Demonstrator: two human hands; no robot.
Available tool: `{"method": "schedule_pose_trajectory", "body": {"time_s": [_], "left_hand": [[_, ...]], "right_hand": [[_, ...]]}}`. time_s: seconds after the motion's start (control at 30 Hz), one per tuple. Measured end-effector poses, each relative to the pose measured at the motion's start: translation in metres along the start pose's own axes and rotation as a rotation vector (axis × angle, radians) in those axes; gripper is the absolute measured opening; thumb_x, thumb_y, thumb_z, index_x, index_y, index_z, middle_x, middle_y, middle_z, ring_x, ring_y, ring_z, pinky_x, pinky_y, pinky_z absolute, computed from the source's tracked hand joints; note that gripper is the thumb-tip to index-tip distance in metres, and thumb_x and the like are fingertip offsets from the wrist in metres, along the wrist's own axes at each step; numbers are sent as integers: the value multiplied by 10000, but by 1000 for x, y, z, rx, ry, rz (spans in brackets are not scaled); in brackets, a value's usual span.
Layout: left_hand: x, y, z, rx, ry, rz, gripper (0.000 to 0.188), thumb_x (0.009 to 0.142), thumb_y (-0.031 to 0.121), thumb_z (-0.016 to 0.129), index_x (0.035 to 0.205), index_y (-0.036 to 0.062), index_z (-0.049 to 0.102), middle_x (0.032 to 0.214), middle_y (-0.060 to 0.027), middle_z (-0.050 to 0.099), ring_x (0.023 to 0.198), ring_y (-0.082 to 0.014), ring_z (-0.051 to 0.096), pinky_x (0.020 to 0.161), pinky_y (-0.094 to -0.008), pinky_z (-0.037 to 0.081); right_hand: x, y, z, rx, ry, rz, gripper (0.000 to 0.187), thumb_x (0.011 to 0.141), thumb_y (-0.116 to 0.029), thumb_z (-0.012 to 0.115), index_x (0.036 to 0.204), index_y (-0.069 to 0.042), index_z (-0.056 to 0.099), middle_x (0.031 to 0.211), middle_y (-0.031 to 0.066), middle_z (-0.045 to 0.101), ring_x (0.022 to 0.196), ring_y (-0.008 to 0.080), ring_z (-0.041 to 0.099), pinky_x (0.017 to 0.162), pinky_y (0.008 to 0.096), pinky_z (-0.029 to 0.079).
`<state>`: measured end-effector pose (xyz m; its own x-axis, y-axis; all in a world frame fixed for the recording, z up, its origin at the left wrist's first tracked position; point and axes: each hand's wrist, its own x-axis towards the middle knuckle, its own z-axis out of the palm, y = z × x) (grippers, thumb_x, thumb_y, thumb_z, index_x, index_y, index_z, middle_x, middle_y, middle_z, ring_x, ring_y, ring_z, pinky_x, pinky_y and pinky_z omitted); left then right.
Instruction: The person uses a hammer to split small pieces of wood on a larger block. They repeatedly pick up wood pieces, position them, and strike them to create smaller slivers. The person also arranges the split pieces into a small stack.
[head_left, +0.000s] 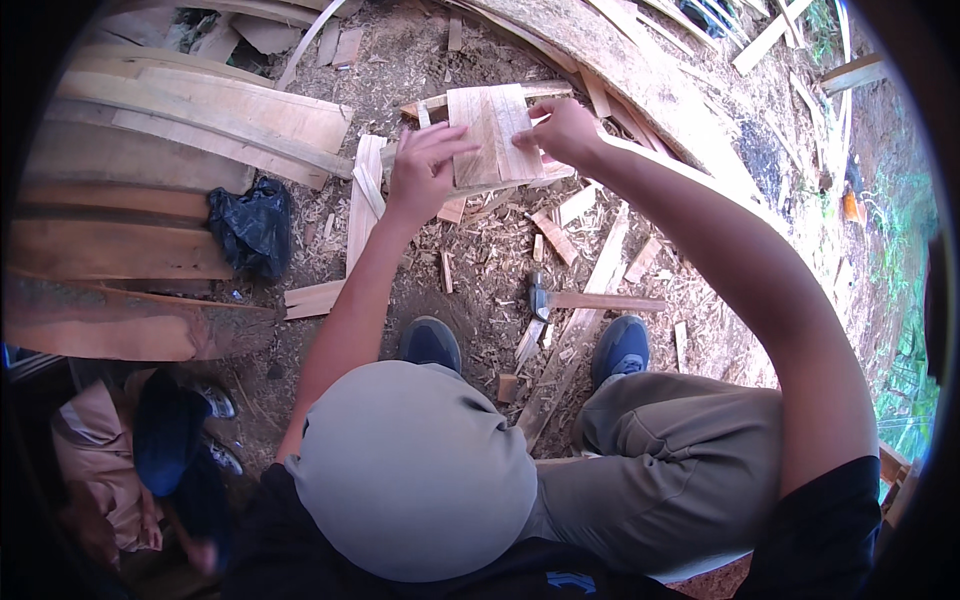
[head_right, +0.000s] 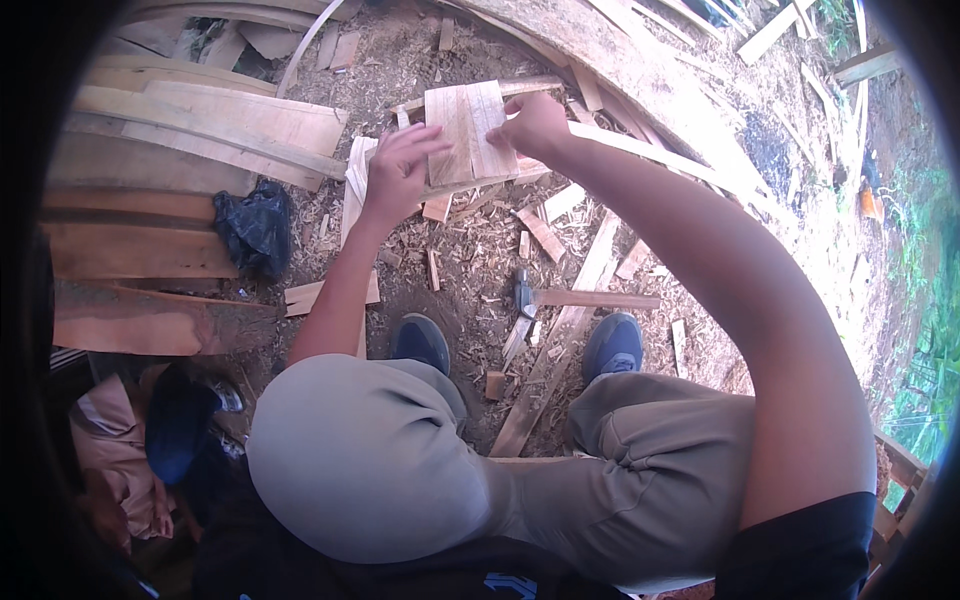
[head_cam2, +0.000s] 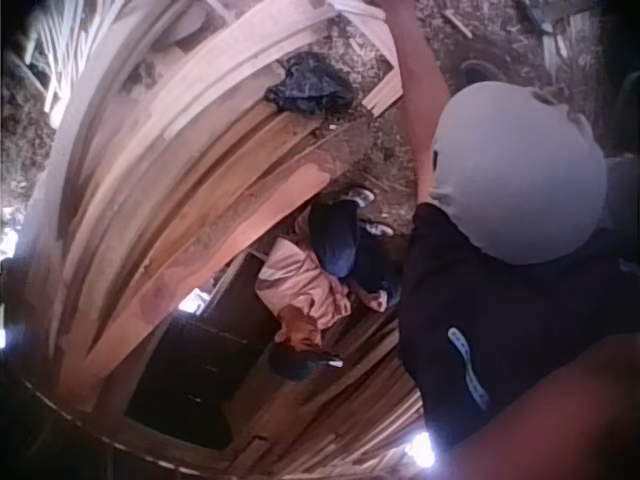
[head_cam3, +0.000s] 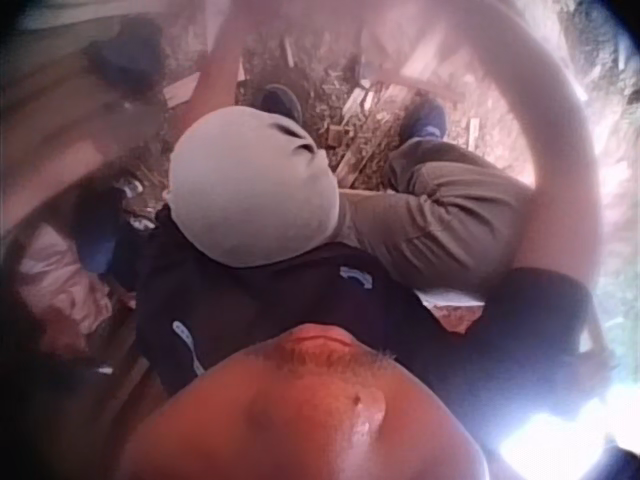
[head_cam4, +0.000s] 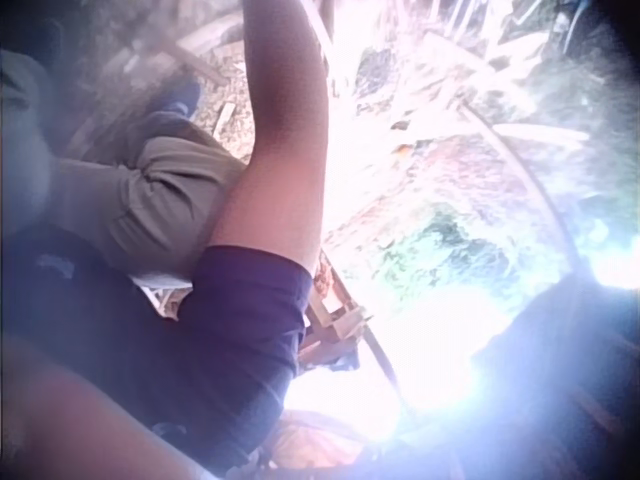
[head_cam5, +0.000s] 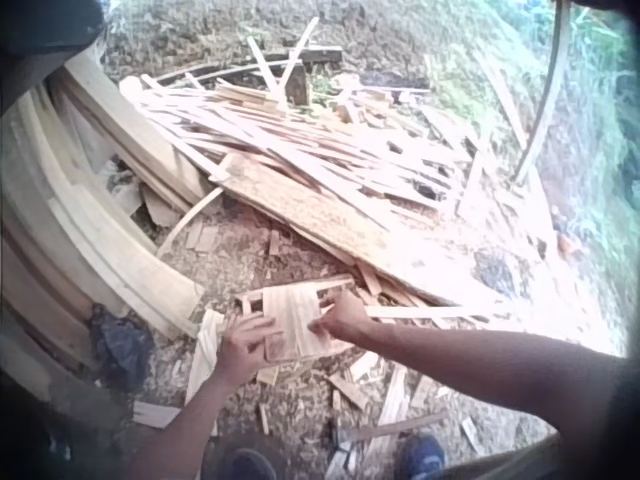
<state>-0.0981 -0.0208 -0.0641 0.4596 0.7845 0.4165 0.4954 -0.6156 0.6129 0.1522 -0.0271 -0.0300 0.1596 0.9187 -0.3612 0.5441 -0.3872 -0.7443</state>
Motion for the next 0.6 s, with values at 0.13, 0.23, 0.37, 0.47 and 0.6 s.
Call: {"method": "schedule_pose_trajectory", "body": {"time_s": [0.13,0.23,0.37,0.47,0.6], "left_hand": [[4,18,13,184,182,-213,355,869,256,726,1214,182,696,1118,-4,710,1180,-243,593,1079,-540,322],[16,27,12,377,151,-365,516,851,448,758,1292,211,630,1063,35,695,1145,-223,561,1013,-487,290],[35,35,1,456,22,-477,592,829,477,781,1307,168,619,1009,36,698,1111,-234,549,974,-451,292],[38,37,-2,393,-71,-506,619,827,501,785,1317,158,625,936,40,720,1112,-240,557,970,-462,292],[35,31,-6,374,-59,-518,636,818,520,788,1324,166,635,869,46,734,1107,-249,569,973,-462,293]], "right_hand": [[0,-2,1,-14,-22,-8,627,751,-242,911,1271,17,674,1065,176,757,818,222,765,764,323,617],[2,0,3,-5,-19,-19,631,748,-243,912,1272,17,674,1066,177,756,822,225,765,770,328,616],[4,2,1,-6,-17,-30,637,742,-244,911,1270,21,673,1066,183,755,829,231,765,772,331,614],[2,2,0,13,-20,6,636,742,-243,907,1267,26,670,1056,182,755,829,235,765,770,335,611],[1,-3,1,-1,-15,-14,624,746,-239,904,1256,33,670,1048,180,754,826,236,763,754,337,612]]}}
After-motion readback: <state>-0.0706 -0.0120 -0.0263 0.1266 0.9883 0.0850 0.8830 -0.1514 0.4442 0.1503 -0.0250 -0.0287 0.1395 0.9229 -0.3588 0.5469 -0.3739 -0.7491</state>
